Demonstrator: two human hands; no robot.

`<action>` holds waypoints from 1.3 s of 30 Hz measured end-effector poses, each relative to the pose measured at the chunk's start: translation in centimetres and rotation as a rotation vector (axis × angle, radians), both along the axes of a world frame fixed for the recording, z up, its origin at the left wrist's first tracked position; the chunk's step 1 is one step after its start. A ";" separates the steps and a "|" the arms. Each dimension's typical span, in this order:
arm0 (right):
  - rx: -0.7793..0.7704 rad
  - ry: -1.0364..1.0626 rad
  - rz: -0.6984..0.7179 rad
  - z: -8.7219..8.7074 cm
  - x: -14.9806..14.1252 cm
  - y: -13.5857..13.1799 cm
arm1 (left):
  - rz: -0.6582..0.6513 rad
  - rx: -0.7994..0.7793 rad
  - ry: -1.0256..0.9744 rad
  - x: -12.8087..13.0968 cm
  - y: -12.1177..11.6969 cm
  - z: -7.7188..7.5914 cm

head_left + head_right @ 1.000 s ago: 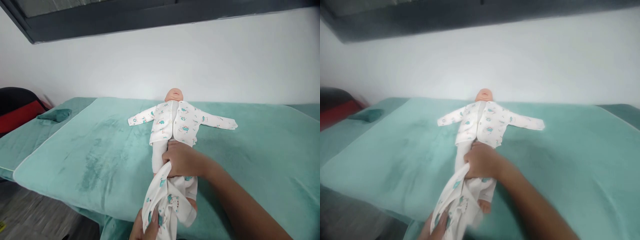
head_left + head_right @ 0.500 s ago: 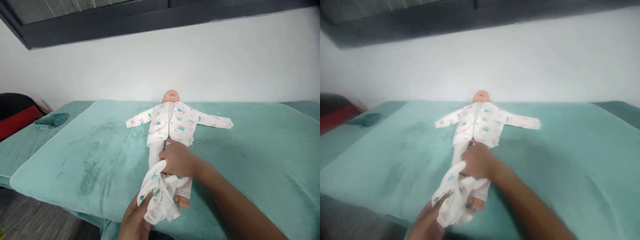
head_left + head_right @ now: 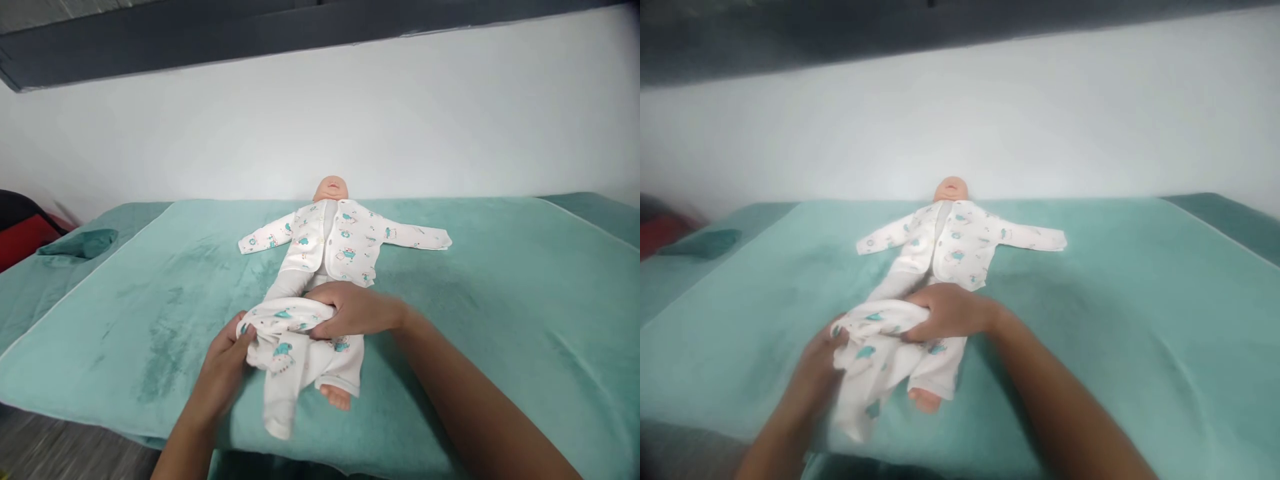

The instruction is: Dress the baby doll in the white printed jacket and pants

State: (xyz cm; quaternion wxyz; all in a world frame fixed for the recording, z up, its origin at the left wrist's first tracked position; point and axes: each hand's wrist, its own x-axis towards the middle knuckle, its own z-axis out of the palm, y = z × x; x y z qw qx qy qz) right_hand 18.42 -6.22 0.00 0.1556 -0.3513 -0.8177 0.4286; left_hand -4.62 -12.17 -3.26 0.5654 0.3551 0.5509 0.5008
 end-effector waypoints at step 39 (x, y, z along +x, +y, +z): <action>-0.012 0.039 -0.008 -0.1 -0.3 0.1 | 0.046 0.101 0.131 2.7 5.1 1.5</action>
